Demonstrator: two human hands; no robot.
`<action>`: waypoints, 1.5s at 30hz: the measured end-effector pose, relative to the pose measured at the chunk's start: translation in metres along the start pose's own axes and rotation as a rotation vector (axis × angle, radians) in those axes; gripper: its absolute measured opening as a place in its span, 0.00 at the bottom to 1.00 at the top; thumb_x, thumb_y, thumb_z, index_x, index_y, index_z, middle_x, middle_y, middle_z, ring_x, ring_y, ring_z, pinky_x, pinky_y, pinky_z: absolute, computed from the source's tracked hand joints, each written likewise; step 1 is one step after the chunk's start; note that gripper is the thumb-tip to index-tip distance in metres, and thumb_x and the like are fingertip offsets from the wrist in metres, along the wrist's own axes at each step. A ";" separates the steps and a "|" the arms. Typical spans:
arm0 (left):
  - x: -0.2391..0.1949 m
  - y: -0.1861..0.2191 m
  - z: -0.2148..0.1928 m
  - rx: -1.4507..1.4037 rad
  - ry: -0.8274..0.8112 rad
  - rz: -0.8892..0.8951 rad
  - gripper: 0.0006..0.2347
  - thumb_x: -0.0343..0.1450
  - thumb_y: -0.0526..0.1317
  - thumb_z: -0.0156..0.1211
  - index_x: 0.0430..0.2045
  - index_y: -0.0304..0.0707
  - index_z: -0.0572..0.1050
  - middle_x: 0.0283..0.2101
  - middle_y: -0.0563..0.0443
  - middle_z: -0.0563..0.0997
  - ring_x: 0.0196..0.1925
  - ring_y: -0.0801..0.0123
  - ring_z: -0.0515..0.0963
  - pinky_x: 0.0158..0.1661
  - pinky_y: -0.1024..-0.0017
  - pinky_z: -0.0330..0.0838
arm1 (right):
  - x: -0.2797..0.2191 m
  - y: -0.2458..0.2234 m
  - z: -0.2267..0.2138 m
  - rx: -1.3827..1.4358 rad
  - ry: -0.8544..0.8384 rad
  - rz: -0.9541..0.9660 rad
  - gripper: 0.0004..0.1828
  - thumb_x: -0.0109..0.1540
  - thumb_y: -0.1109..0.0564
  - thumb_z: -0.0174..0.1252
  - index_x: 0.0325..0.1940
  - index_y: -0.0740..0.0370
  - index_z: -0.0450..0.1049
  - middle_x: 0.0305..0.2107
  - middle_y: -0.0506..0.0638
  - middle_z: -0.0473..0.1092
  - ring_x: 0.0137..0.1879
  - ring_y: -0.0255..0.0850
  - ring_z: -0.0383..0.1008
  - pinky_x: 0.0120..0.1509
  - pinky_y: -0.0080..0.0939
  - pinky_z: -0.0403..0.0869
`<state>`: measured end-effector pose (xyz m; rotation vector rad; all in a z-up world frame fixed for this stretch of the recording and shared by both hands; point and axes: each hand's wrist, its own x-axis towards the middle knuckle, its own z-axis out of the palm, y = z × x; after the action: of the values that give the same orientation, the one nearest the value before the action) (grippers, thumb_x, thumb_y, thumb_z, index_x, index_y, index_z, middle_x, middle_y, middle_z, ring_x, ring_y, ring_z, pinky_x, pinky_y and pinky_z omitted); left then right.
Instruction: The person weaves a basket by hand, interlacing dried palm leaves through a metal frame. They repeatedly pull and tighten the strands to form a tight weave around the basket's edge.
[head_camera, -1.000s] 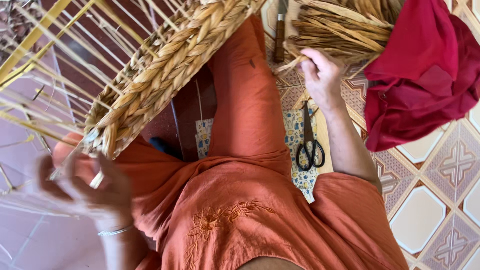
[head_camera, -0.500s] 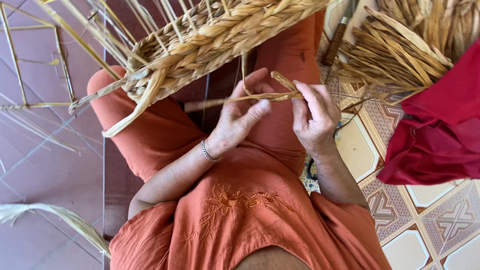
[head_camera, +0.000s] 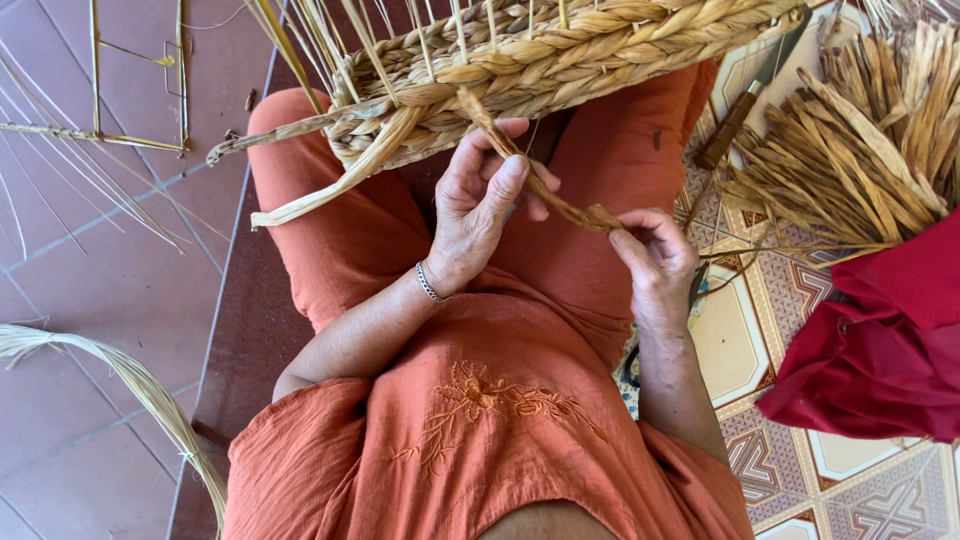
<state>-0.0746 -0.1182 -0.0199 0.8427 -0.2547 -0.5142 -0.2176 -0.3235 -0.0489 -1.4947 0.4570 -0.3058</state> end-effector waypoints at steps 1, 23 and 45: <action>-0.001 -0.001 -0.002 -0.006 -0.001 -0.018 0.10 0.82 0.37 0.52 0.57 0.35 0.68 0.41 0.45 0.84 0.33 0.74 0.81 0.38 0.78 0.77 | 0.002 0.000 -0.002 0.072 0.003 0.052 0.10 0.62 0.70 0.60 0.47 0.66 0.75 0.41 0.50 0.74 0.44 0.33 0.73 0.51 0.32 0.74; -0.005 -0.016 -0.018 0.181 -0.016 -0.028 0.07 0.74 0.37 0.66 0.38 0.34 0.74 0.33 0.54 0.82 0.29 0.82 0.78 0.26 0.82 0.74 | 0.025 -0.044 0.076 -0.207 -0.262 -0.320 0.07 0.65 0.69 0.66 0.46 0.69 0.77 0.39 0.52 0.75 0.44 0.36 0.77 0.48 0.32 0.78; 0.000 0.056 0.015 0.231 -0.020 0.149 0.11 0.85 0.42 0.49 0.52 0.33 0.74 0.47 0.41 0.81 0.50 0.58 0.81 0.56 0.61 0.77 | 0.030 -0.046 0.064 -0.447 -0.473 -0.404 0.15 0.71 0.57 0.59 0.58 0.68 0.67 0.37 0.53 0.77 0.39 0.35 0.79 0.40 0.34 0.79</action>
<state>-0.0623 -0.0969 0.0323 1.0344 -0.3973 -0.3581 -0.1569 -0.2844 -0.0052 -2.0276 -0.1756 -0.1567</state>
